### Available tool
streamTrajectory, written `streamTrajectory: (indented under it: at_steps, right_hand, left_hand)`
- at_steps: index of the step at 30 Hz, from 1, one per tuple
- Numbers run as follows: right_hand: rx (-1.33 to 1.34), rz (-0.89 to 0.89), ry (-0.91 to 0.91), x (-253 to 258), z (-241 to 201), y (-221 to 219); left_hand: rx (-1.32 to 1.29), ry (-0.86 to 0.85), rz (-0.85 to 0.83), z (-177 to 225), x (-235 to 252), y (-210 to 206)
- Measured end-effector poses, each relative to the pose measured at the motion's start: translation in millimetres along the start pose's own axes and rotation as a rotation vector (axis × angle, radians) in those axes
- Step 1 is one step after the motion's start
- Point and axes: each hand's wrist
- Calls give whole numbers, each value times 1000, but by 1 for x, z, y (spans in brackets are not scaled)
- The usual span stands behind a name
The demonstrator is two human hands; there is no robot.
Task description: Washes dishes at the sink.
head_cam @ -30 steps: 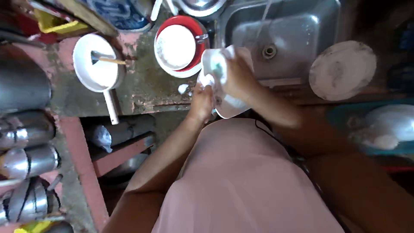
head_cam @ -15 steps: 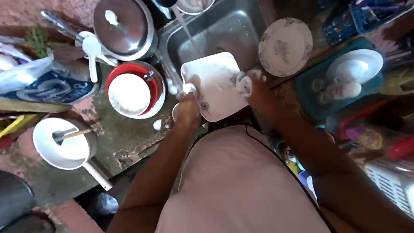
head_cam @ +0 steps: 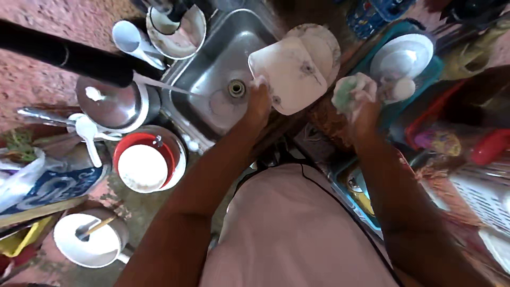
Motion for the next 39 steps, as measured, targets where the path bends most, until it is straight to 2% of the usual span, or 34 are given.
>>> streamTrajectory:
  at_steps: [2,6,8,11,16,18,20,21,24,27,31,33,36,39]
  right_hand:
    - [6,-72,19,-3,10,4]
    - [84,-145,-56,-9,26,3]
    - [85,-214,-73,-13,28,4]
    - [-51,-234,-158,-22,14,4]
    - [-191,-209,-119,-25,2,-13]
    - [-254,-259,-164,-36,-34,-31]
    - [-363,-363,-308,-55,-94,-58]
    - [-362,-373,-273,-60,-95,-69]
    - [-263,-537,-107,-47,-51,-90]
    - [-393,-738,77,-56,-32,-126]
    - [-921,-963,434,-89,-44,-193]
    - [-1081,-1029,630,-112,-55,-222]
    - [-1070,-1090,830,-141,-57,-254]
    - [-1083,-1151,959,-167,-53,-285]
  left_hand:
    - [-25,0,-28,-1,17,-17]
    - [-80,54,-36,-7,44,-44]
    - [-30,62,-32,-8,53,-54]
    - [117,58,-35,-4,56,-64]
    - [478,-60,-73,8,49,-51]
    - [474,-98,-113,14,37,-36]
    - [333,-83,-186,17,24,-13]
    - [264,-69,-225,16,16,3]
    - [215,-11,-284,16,-25,68]
    - [279,22,-217,7,-74,152]
    - [144,-21,105,-34,-147,265]
    - [84,-35,274,-51,-186,313]
    - [22,-21,505,-80,-240,364]
    - [40,14,606,-107,-279,388]
Point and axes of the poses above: each hand's wrist, its own x-axis towards the middle knuckle, its own y-axis out of the back of the hand, z = x × y, and after that the axes turned 13 degrees about -x, right-handed
